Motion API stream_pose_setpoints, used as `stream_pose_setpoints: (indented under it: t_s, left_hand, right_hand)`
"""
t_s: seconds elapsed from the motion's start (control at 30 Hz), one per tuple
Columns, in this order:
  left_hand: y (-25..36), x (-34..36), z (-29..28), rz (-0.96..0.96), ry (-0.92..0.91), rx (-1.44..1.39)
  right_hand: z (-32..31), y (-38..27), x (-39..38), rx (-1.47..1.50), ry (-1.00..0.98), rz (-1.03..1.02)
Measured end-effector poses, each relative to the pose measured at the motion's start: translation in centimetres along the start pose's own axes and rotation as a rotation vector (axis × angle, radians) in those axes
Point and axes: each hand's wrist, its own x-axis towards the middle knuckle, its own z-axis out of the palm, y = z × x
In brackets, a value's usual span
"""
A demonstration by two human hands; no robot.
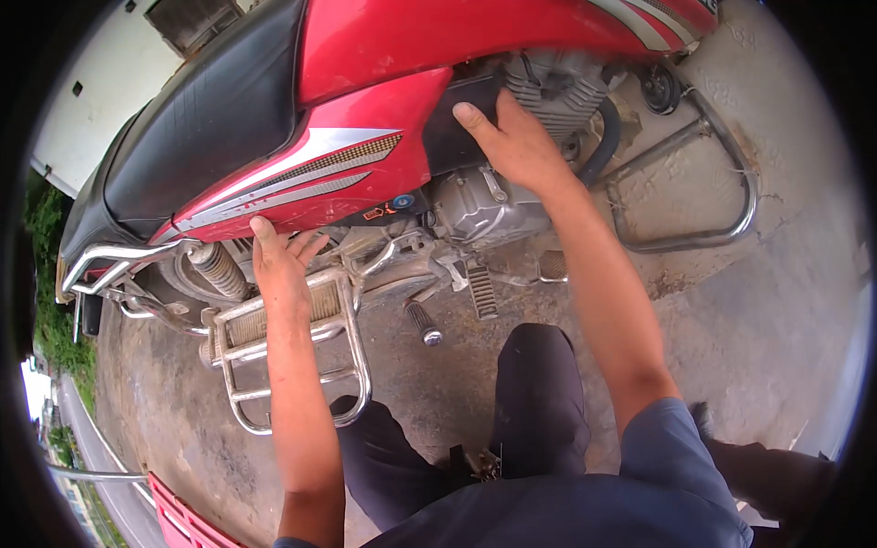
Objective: The person disconnects battery charger clamps from a motorcycle, mounts the seat onto the frame, fastens a bolt using a power wrench, and installs a side cover panel using a screwdriver.
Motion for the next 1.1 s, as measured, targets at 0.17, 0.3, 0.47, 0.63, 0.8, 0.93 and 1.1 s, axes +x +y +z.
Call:
stream_pose_setpoints:
  t_s: [0.17, 0.3, 0.47, 0.63, 0.8, 0.93, 1.1]
  left_hand:
    - [-4.2, -0.5, 4.4, -0.086, -0.231, 0.154]
    - [-3.3, 0.2, 4.6, -0.087, -0.112, 0.207]
    - [-5.2, -2.8, 2.1, 0.002, -0.037, 0.227]
    - [-6.3, -3.5, 6.8, 0.024, -0.063, 0.168]
    - [-7.3, 0.8, -1.8, 0.267, 0.077, 0.663]
    - [-7.7, 6.4, -1.0, 0.197, -0.127, 0.811]
    - [-5.0, 0.5, 0.1, 0.154, 0.040, 0.743]
  right_hand:
    - [-1.0, -0.4, 0.9, -0.148, 0.071, 0.006]
    - [-1.9, -1.5, 0.5, -0.233, 0.017, 0.060]
    - [-1.1, -1.9, -10.9, 0.141, 0.002, 0.085]
    - [-5.0, -2.7, -24.0, 0.156, 0.029, 0.261]
    - [-7.2, -11.5, -27.8, -0.022, -0.157, 0.166]
    - [-14.3, -16.4, -30.7, -0.495, 0.128, -0.057]
    - [-19.7, -25.9, -33.6, -1.156, 0.215, -0.524]
